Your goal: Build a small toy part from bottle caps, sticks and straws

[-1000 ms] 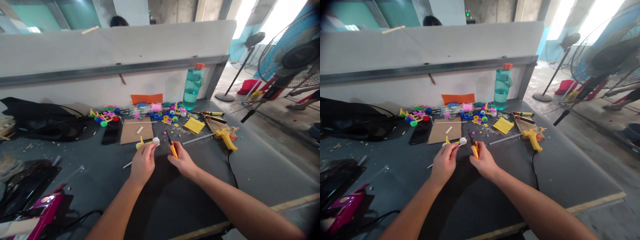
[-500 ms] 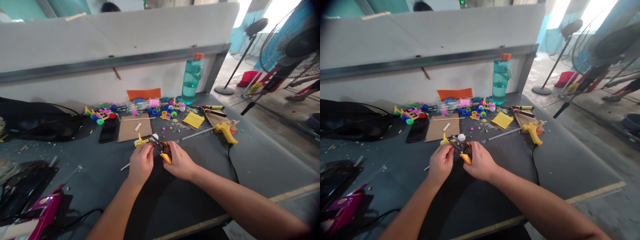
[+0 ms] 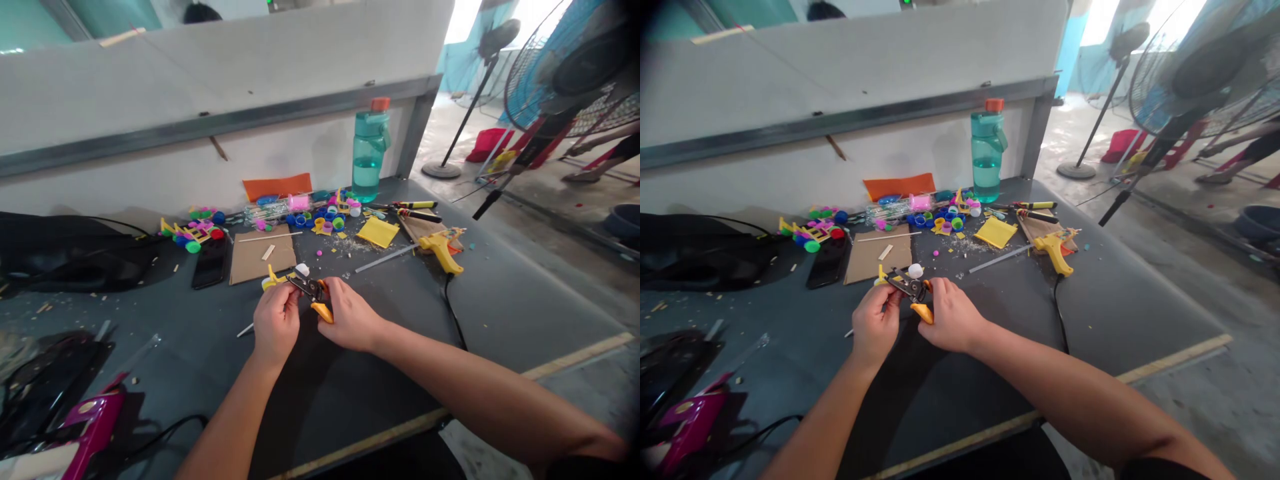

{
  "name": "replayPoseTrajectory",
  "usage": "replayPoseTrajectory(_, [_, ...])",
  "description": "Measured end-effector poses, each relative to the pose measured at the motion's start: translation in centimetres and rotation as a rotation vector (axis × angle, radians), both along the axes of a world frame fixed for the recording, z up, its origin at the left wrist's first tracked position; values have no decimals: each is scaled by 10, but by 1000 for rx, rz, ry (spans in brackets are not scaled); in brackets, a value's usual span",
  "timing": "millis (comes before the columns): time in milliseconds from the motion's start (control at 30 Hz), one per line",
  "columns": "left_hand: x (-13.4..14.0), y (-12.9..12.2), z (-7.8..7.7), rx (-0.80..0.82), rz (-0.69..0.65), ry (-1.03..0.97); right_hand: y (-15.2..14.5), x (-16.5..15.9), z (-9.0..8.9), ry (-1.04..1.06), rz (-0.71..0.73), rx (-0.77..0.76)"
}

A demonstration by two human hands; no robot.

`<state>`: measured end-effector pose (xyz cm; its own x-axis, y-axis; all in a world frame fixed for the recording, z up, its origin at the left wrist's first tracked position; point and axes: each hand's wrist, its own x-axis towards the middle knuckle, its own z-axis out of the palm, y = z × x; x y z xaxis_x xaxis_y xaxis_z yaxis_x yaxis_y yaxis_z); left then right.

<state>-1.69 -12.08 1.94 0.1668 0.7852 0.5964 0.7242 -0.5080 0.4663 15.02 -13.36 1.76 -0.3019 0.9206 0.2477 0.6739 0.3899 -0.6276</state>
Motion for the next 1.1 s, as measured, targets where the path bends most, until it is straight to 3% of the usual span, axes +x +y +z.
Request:
replayPoseTrajectory(200, [3,3,0,0,-17,-33,1,1,1,-37,23,-51])
replayPoseTrajectory(533, [2,12,-7,28,15,11,6,-1,-2,-78,-69,-139])
replayPoseTrajectory(1100, [4,12,-5,27,-19,-53,7,-2,-6,-65,-68,10])
